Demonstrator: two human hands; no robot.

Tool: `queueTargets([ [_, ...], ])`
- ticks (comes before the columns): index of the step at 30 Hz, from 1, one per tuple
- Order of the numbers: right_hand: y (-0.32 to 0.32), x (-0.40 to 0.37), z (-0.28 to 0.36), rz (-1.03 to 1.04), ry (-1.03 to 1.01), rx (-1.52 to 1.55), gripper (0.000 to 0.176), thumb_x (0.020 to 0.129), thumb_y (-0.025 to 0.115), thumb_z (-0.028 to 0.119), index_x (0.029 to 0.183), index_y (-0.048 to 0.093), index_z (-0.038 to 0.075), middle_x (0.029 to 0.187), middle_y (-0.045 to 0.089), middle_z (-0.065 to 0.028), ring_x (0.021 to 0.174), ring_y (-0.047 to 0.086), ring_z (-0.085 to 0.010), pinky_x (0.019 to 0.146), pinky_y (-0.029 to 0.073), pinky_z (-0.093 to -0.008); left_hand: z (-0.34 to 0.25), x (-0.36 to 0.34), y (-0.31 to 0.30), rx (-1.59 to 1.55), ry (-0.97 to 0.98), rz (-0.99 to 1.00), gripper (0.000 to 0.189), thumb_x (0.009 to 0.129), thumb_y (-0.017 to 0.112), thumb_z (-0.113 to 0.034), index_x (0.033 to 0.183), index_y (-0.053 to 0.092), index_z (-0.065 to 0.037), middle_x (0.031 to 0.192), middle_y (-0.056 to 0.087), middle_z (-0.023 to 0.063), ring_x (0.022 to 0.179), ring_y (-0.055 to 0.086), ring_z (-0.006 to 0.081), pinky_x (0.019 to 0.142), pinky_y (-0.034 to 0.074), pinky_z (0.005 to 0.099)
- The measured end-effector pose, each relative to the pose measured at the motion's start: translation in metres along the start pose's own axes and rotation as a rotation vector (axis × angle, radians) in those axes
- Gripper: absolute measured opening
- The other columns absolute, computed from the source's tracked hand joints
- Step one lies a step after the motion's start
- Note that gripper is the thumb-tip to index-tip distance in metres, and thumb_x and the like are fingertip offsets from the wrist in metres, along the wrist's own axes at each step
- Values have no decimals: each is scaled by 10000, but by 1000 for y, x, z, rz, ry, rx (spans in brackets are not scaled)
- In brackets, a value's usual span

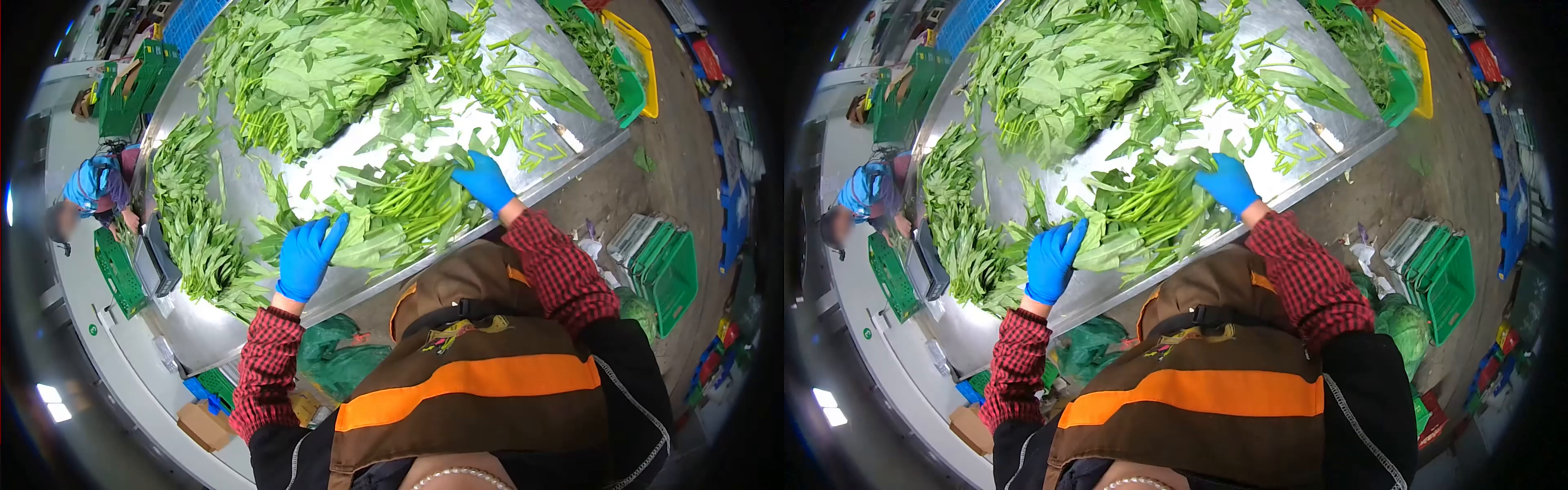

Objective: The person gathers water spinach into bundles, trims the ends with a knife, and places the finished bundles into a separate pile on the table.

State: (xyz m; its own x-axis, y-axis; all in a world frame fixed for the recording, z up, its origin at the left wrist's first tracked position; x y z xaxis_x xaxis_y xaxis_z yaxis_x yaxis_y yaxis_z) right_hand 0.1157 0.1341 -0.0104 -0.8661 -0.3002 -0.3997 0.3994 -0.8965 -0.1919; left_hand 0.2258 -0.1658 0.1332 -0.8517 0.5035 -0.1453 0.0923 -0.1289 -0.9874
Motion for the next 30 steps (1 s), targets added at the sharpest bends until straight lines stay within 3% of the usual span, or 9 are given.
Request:
queueTargets([
  [4,30,-30,33,78,-8,-455,824,722,714,484,1296,416,-27,1289,468,-268,1178,504,-362,954,417,-455,-2,0,-1,9,46,-51,679,736,562,-34,1383,417,-183,1089,560,88,968,562,246,779,467,368],
  [12,-61,43,-66,-324,-191,-435,296,813,656,244,986,627,6,907,647,-218,843,630,-375,724,508,-423,-4,-12,-4,98,223,-53,692,731,571,-61,1378,419,-251,1103,549,79,961,554,240,734,466,355],
  [17,13,-8,90,550,201,-157,541,785,704,412,1139,600,17,1045,650,-188,948,634,-337,774,518,-395,-5,-10,-4,154,337,-73,692,732,576,-77,1378,420,-273,1114,536,81,949,543,241,729,465,350],
  [19,66,-23,43,299,-505,-540,557,747,719,394,1157,587,40,1095,631,-169,980,619,-330,834,505,-393,-6,-8,-8,168,354,-89,687,736,577,-79,1377,423,-273,1113,534,77,952,538,240,732,468,344],
  [23,36,9,-34,305,-432,-590,452,718,692,224,1150,604,124,1121,624,-130,1005,610,-332,864,492,-406,-10,-23,-1,163,376,-69,688,739,580,-79,1380,422,-273,1116,534,73,951,538,238,736,471,341],
  [24,8,17,-33,296,-97,-608,423,732,688,211,1138,612,123,1084,633,-146,962,623,-341,838,501,-411,-10,-28,-1,158,354,-58,689,740,581,-80,1382,421,-270,1117,534,72,953,539,238,737,472,341],
  [26,-27,35,-47,42,-286,-711,386,716,707,208,1076,625,97,1028,643,-154,902,636,-349,789,511,-424,-8,-32,0,149,324,-48,690,740,582,-81,1385,419,-266,1117,535,71,954,540,238,738,472,342],
  [27,-33,35,-12,170,-12,-748,385,704,705,193,1067,628,91,1064,630,-152,961,613,-352,821,498,-420,-9,-33,0,138,318,-52,688,740,584,-82,1383,421,-263,1113,536,71,955,539,238,737,472,342],
  [30,16,38,9,330,-605,-425,420,721,669,208,1118,606,89,1137,592,-152,1030,568,-363,876,478,-417,-11,-30,2,129,312,-70,688,738,586,-83,1383,423,-261,1110,537,71,958,538,236,737,473,342],
])
Point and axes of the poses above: each hand's wrist, its own x-axis towards the middle knuckle, its own y-axis out of the palm, z = x × y, the point moved 3 cm from there along x, towards the middle knuckle
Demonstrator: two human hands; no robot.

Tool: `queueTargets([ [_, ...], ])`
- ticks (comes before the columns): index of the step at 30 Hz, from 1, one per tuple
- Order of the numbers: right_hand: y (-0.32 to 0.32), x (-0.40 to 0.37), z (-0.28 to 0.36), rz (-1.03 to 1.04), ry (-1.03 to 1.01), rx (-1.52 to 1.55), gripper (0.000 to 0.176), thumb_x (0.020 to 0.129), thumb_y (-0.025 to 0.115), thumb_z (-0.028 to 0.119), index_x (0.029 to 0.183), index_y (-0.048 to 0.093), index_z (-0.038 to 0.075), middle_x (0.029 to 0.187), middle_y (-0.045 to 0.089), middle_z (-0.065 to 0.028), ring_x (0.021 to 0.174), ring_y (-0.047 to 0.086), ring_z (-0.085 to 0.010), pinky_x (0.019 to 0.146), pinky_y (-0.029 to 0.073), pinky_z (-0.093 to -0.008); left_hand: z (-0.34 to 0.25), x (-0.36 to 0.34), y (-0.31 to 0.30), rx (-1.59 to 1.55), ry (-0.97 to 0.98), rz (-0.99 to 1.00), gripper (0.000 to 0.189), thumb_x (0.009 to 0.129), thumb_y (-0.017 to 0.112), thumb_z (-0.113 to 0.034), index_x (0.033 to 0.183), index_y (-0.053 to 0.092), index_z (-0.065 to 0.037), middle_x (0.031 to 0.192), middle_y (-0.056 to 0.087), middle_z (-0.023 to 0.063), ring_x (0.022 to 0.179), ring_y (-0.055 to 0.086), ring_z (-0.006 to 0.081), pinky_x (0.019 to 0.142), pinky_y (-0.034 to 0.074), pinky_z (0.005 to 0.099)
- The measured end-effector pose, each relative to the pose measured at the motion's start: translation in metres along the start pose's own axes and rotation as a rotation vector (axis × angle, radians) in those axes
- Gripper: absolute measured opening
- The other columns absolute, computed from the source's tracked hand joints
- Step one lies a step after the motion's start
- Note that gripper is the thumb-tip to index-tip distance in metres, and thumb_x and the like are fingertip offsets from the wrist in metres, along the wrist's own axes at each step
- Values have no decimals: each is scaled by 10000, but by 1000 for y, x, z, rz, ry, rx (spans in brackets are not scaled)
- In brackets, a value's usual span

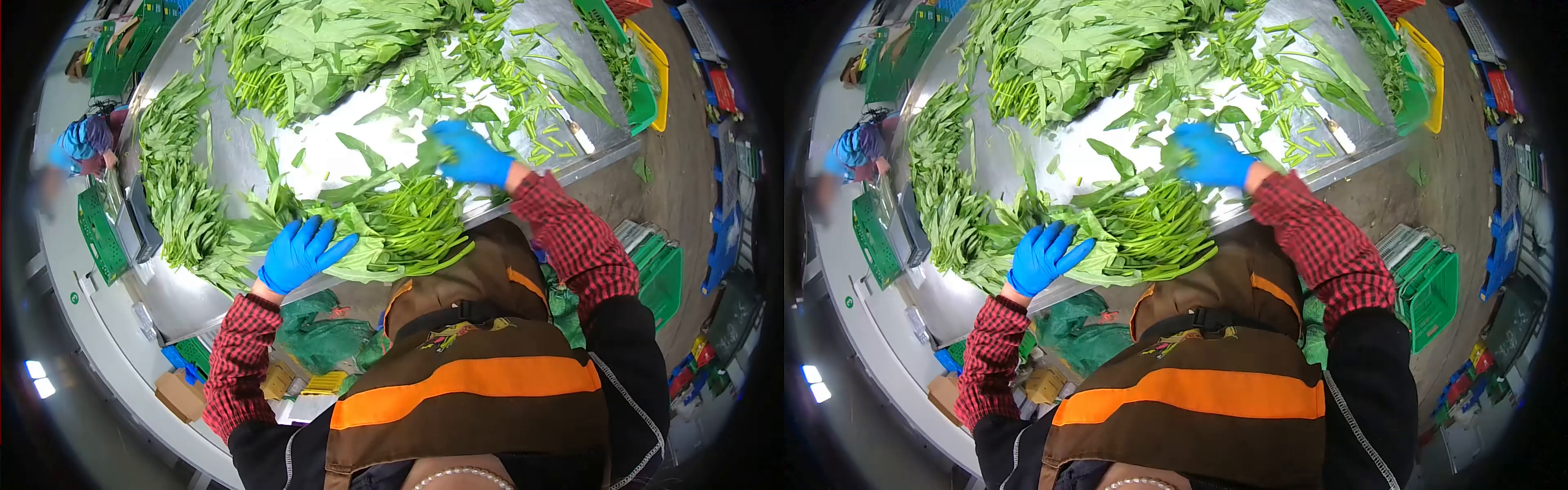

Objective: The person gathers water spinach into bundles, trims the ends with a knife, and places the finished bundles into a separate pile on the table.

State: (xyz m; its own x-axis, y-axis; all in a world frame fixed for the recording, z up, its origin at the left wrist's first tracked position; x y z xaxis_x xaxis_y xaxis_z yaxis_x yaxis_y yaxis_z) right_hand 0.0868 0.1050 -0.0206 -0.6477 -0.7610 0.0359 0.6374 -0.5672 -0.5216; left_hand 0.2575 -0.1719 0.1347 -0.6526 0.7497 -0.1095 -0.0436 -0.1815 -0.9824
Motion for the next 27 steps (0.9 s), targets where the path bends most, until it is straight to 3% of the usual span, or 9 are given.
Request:
queueTargets([
  [3,56,14,59,325,-308,-14,427,762,632,201,1172,579,92,1167,580,-157,1035,565,-358,895,477,-398,2,4,-2,5,23,6,692,736,588,-84,1384,422,-264,1116,538,70,963,538,234,740,473,343],
  [6,68,-7,3,364,-466,-178,346,771,619,154,1114,604,105,1124,593,-140,1002,572,-355,860,486,-411,-5,-5,-2,-33,24,39,696,734,589,-84,1384,422,-266,1120,539,66,967,539,232,739,472,342],
  [7,55,-7,-21,477,-225,-278,252,764,610,120,1016,623,118,1031,598,-117,950,576,-339,796,495,-435,-9,-9,0,-60,5,55,698,732,589,-82,1385,422,-265,1118,538,64,968,540,232,737,472,340],
  [8,26,-9,-30,337,-332,-246,192,741,634,144,932,622,128,942,586,-101,905,572,-322,736,495,-440,-12,-14,0,-64,-20,52,695,730,587,-82,1380,428,-267,1107,535,59,968,539,231,730,469,332],
  [11,-3,-4,-26,321,-50,-406,253,738,643,141,990,619,143,995,581,-103,927,571,-309,720,507,-434,-14,-22,1,-71,-69,51,691,725,586,-80,1374,435,-264,1100,532,59,969,538,228,723,467,329],
  [13,5,24,-16,108,199,-56,312,748,609,109,1057,617,151,1083,578,-98,993,574,-288,720,514,-430,-13,-18,4,-48,-64,30,690,718,587,-78,1369,441,-257,1100,531,61,963,537,226,717,467,331],
  [20,123,46,44,472,-794,-488,482,651,698,185,1128,627,170,1205,563,-57,1164,501,-311,966,408,-446,-7,-14,-2,-88,-44,51,697,711,591,-67,1369,441,-244,1098,532,66,957,540,233,718,469,333],
  [23,69,42,30,576,-724,-430,446,623,723,226,1049,627,133,1112,576,-46,1087,524,-304,956,414,-448,-14,-35,3,-151,-148,93,628,702,585,-47,1297,517,-235,1086,553,53,987,557,239,774,465,369],
  [27,11,17,-25,313,-323,-475,369,650,731,175,992,606,123,1018,590,-79,1000,550,-320,792,505,-419,-22,-63,10,-378,-457,6,669,634,589,15,1276,547,-170,1062,572,52,964,556,251,802,449,379],
])
Point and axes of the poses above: each hand's wrist, its own x-axis towards the middle knuckle, its own y-axis out of the palm, z = x × y, the point moved 3 cm from there along x, towards the middle knuckle
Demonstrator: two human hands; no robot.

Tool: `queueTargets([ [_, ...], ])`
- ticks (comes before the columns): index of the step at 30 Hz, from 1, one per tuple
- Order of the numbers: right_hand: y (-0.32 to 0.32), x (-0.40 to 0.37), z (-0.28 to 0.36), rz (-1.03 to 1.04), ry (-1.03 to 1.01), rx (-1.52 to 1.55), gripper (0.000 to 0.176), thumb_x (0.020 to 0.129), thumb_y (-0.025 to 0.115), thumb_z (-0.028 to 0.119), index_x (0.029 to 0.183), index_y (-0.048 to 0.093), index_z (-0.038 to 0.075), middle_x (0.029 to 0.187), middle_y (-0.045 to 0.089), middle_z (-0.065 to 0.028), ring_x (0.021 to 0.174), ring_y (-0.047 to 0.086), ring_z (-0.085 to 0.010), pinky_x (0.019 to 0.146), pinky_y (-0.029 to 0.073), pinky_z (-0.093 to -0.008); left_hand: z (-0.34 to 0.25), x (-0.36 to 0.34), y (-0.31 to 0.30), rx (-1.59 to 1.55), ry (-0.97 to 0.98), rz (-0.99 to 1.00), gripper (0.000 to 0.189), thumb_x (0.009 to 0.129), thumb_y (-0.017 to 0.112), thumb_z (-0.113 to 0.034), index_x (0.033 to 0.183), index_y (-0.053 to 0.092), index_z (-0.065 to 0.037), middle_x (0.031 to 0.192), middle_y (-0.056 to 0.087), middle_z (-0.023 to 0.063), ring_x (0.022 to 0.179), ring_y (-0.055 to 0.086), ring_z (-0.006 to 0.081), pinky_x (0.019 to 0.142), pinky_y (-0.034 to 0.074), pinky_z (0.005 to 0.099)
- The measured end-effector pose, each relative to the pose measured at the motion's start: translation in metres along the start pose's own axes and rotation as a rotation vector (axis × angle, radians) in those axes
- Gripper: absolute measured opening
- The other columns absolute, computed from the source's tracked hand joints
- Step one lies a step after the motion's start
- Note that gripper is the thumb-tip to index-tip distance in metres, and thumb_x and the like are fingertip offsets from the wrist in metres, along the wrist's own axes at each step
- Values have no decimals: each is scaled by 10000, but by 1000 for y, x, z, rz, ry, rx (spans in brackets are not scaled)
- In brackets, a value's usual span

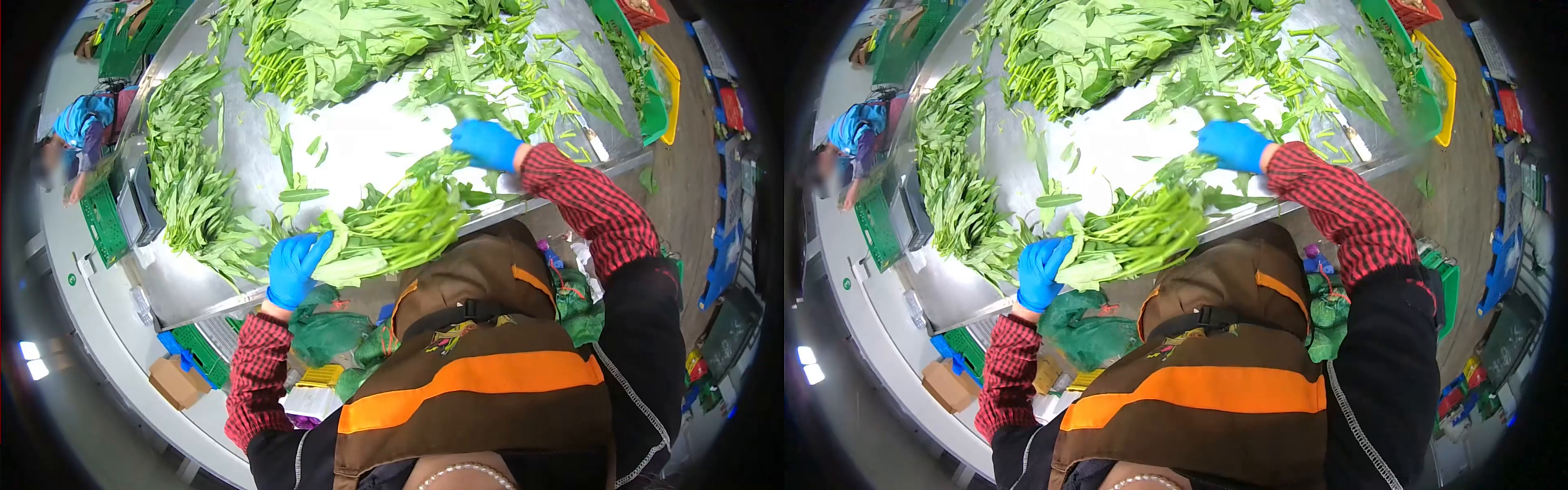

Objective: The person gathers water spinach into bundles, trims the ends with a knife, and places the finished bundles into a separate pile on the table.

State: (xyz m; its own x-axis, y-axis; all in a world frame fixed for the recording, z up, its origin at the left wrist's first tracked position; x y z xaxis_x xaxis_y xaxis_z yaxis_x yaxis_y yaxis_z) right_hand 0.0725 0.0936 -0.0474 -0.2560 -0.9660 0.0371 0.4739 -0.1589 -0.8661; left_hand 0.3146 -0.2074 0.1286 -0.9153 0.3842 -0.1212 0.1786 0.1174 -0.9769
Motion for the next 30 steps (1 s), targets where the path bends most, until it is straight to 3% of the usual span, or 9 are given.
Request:
queueTargets([
  [3,-13,-10,-12,-114,740,497,485,728,716,274,1153,588,77,1073,614,-144,1123,541,-304,899,466,-405,3,-11,10,-67,-133,-106,689,608,597,26,1270,547,-159,1083,570,63,976,557,259,802,449,393],
  [4,-23,-2,-2,-117,742,489,485,728,716,274,1153,588,77,1073,614,-144,1123,541,-304,899,466,-405,4,-10,13,-68,-128,-114,689,608,597,26,1270,547,-159,1083,570,63,976,557,259,802,449,393],
  [6,-24,24,41,52,737,1373,633,735,727,297,1284,514,66,1190,588,-149,1117,549,-258,946,439,-350,4,-5,15,54,-19,-107,667,630,592,12,1271,546,-164,1092,568,65,989,558,258,800,451,395],
  [8,12,37,69,180,513,848,641,747,703,388,1262,541,40,1208,581,-178,1125,539,-259,957,418,-383,5,4,5,94,20,-98,627,670,587,-25,1274,546,-185,1093,566,60,1003,558,251,810,454,385],
  [11,16,28,54,421,430,764,626,757,720,348,1265,539,31,1254,562,-143,1121,528,-224,955,419,-364,6,0,-3,78,115,-74,615,632,580,6,1224,590,-162,1113,573,89,996,564,289,800,458,410],
  [16,-13,11,29,313,473,1230,528,780,704,201,1260,549,45,1252,570,-116,1084,543,-187,933,433,-331,5,-12,-6,144,90,-58,592,690,604,-83,1271,553,-184,1076,590,65,963,578,253,809,465,378],
  [21,-34,30,67,322,-6,932,433,883,601,220,1263,536,24,1221,596,-86,1103,550,-169,965,415,-313,15,-2,28,-674,-472,-69,719,643,777,-81,1296,481,-25,1145,598,146,1041,568,309,913,450,384],
  [25,-24,25,69,91,491,1877,462,871,606,207,1280,524,7,1211,605,-89,1068,580,-131,933,446,-268,5,-3,40,-1073,-571,72,770,662,833,-138,1312,447,8,1247,564,123,1147,536,214,988,415,346],
  [30,-21,18,59,113,447,1623,446,871,586,180,1274,524,-2,1196,607,-73,1028,584,-122,915,451,-267,2,-4,32,-1278,-559,153,850,632,817,-12,1370,395,-9,1298,527,70,1172,500,175,1013,391,342],
])
Point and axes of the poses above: each hand's wrist, its own x-axis towards the middle knuckle, its own y-axis out of the palm, z = x × y, the point moved 3 cm from there along x, towards the middle knuckle
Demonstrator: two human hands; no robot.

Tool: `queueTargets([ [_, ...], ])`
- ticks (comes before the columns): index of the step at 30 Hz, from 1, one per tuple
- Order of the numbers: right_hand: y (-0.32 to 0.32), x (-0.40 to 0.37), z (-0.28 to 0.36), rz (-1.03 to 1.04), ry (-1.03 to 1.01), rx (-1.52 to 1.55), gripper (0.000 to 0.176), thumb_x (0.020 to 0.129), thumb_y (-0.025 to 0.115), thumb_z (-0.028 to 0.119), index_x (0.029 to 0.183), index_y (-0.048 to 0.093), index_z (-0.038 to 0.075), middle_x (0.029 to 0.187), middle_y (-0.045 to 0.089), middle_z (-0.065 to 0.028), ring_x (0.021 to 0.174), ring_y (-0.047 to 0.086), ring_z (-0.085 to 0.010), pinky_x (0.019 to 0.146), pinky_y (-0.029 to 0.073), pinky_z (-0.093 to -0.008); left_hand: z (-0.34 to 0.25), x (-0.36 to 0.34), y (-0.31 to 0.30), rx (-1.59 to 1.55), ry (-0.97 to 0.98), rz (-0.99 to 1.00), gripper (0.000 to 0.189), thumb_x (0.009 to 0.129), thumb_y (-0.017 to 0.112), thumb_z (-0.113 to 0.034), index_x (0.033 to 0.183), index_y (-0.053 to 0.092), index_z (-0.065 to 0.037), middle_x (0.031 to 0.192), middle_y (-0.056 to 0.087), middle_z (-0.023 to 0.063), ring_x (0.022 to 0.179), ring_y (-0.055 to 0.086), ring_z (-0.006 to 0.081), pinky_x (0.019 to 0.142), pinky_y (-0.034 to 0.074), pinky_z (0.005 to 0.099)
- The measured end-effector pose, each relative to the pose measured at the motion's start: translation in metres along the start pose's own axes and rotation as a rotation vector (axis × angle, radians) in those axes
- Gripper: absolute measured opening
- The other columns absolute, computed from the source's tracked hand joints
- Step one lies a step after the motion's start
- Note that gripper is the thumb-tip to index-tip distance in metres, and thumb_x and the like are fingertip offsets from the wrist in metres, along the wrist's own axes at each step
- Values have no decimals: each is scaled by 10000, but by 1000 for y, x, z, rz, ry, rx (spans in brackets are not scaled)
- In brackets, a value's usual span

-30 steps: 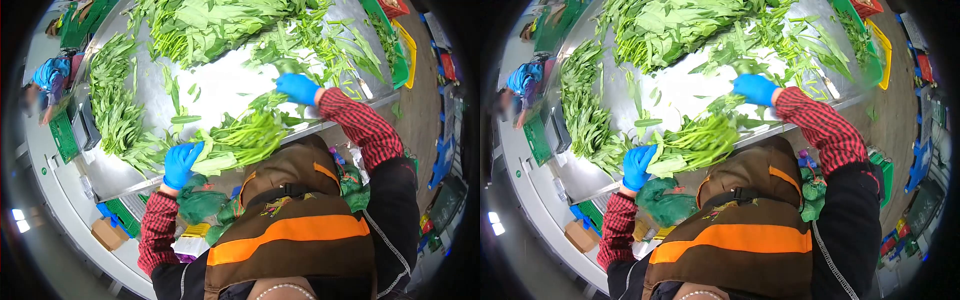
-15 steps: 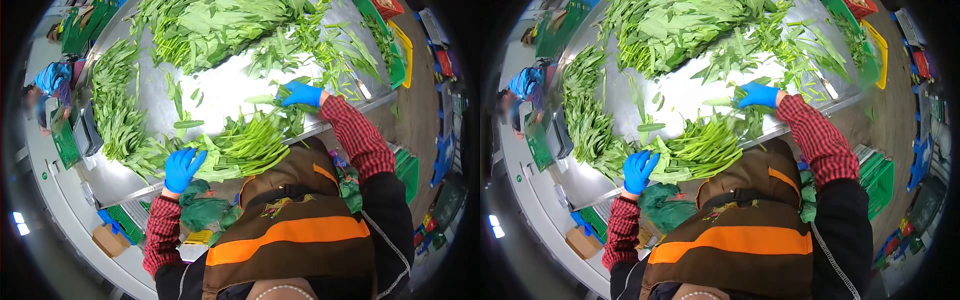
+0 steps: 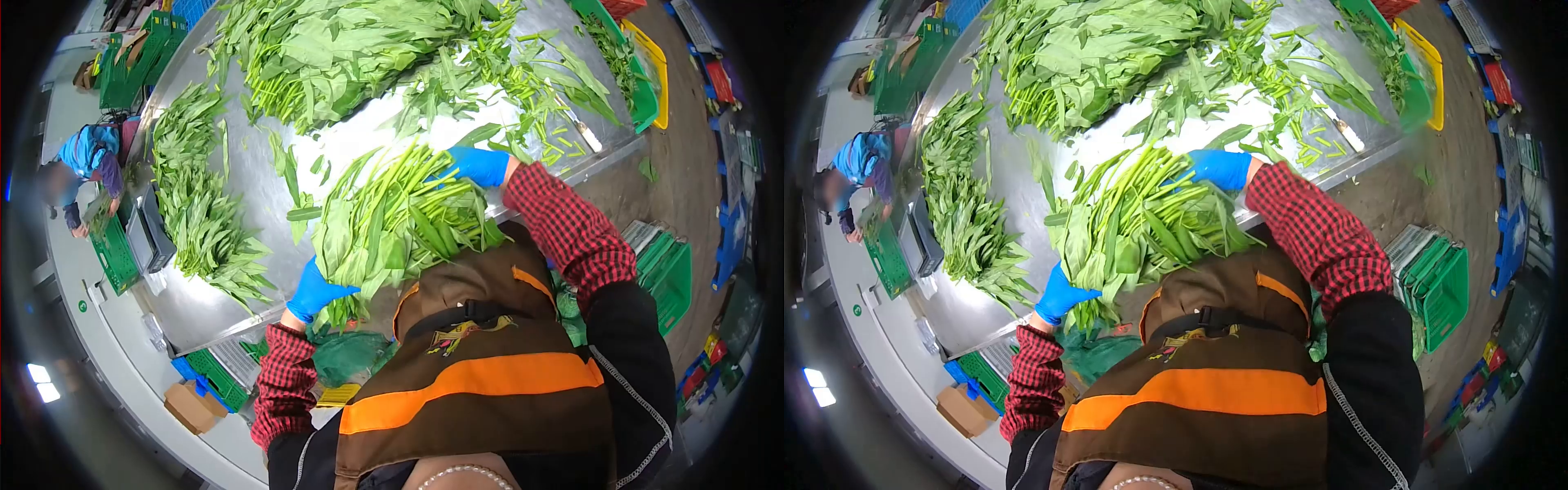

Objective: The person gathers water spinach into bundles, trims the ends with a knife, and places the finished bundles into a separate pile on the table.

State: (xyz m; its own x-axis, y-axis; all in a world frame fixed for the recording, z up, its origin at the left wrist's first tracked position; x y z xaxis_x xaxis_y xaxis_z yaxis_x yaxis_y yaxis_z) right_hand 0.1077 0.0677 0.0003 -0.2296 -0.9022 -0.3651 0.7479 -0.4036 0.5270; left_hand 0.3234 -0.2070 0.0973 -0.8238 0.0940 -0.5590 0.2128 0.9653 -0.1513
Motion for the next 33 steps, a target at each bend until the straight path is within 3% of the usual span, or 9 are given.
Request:
queueTargets([
  [4,-52,-33,8,-398,-19,205,394,837,616,135,1202,562,-4,1114,635,-97,991,610,-153,907,469,-296,-7,-8,1,-123,-151,56,838,630,802,-12,1368,404,-19,1277,539,56,1149,510,165,1002,398,336],
  [8,-47,-60,37,-415,-18,305,323,841,653,193,1121,610,37,1034,653,-82,937,613,-150,828,501,-315,-2,-10,2,-215,-149,-74,736,659,786,-16,1318,458,-11,1220,580,71,1080,563,172,956,444,344],
  [12,20,-26,37,-285,64,-234,502,823,640,421,1166,624,54,1134,638,-134,1002,617,-244,861,492,-370,13,6,21,-51,-91,-195,689,652,833,-92,1244,500,19,1152,613,95,1026,594,183,900,476,328],
  [14,39,10,-4,-523,89,-864,546,739,694,451,1132,642,76,1104,642,-177,993,618,-325,858,490,-373,6,12,39,27,-82,-251,684,644,842,-107,1229,508,17,1133,620,97,1017,599,184,893,480,328],
  [23,-100,-11,-30,-1069,5,-655,438,699,714,286,1013,650,-13,879,688,-171,759,666,-250,708,524,-366,5,-5,50,-336,-231,-200,655,673,793,-3,1262,506,10,1139,621,78,995,603,172,880,489,315],
  [26,-79,-8,-27,-550,51,-315,585,665,740,381,1049,625,-45,962,679,-196,862,668,-262,775,512,-390,11,-7,52,-347,-279,-194,664,676,790,-3,1273,498,4,1150,613,77,1002,596,176,871,491,319],
  [28,-17,0,-31,-773,-16,-860,693,669,739,406,1168,557,-39,1032,646,-224,947,646,-299,837,496,-414,13,-4,57,-384,-273,-187,671,679,784,-1,1282,490,-1,1159,607,75,1006,592,178,867,491,319],
  [30,18,14,-20,-438,280,-1087,728,692,717,401,1272,494,22,1113,604,-238,1016,609,-342,877,482,-435,11,2,59,-411,-255,-179,678,682,779,2,1292,482,-5,1169,601,73,1010,588,179,862,492,320],
  [33,-24,23,-49,-629,127,-935,616,720,666,339,1279,519,127,1141,608,-190,1034,594,-363,885,481,-435,-5,-9,61,-613,-353,-147,659,724,713,35,1328,458,-41,1184,594,73,1030,591,191,880,491,339],
])
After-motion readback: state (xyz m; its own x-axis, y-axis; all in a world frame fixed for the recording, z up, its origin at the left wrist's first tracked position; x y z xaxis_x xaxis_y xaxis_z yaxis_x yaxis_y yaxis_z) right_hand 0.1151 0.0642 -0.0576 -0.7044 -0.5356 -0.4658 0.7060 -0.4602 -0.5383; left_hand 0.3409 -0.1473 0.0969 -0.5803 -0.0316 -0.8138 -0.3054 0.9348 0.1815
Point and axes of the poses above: each hand's wrist, its own x-axis towards the middle knuckle, its own y-axis out of the palm, z = x × y, the point moved 3 cm from there along x, towards the middle knuckle
